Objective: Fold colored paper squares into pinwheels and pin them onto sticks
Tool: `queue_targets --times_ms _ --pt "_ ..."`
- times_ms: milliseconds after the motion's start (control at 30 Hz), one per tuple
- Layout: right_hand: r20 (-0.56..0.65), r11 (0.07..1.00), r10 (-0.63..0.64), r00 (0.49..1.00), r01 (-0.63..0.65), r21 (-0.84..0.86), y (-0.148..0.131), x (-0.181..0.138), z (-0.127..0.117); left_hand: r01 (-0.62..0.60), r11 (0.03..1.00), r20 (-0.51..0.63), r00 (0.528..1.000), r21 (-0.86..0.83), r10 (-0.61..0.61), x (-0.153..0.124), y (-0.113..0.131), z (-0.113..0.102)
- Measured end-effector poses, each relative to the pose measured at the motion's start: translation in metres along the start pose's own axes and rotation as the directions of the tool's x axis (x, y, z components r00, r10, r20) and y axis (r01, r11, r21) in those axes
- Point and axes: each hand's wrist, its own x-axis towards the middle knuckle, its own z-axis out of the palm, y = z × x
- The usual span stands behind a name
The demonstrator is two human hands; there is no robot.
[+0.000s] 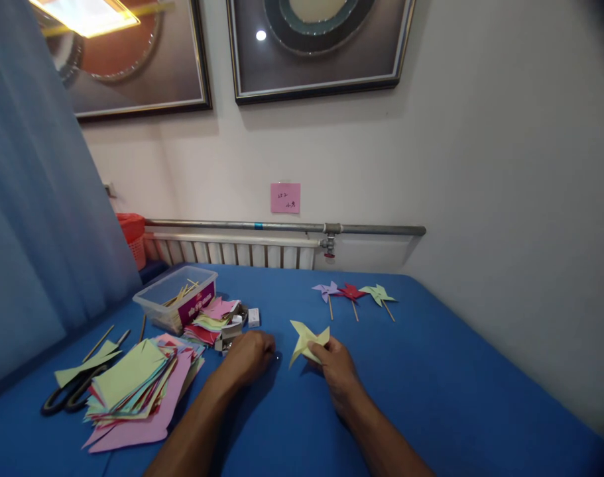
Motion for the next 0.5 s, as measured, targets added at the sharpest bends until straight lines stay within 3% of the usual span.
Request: queue_targets --times_ms 200,500 --pt "-0.03 1.0 0.006 1.0 -0.005 0.022 -0.002 0.0 0.001 -0.054 0.998 0.028 0.998 -0.019 0.055 -0.002 0.006 0.001" --pt "-0.043 0.999 0.024 0.999 -0.022 0.034 -0.004 -0.002 0.002 -0.041 0.994 0.011 0.999 0.1 0.04 -0.001 0.016 0.006"
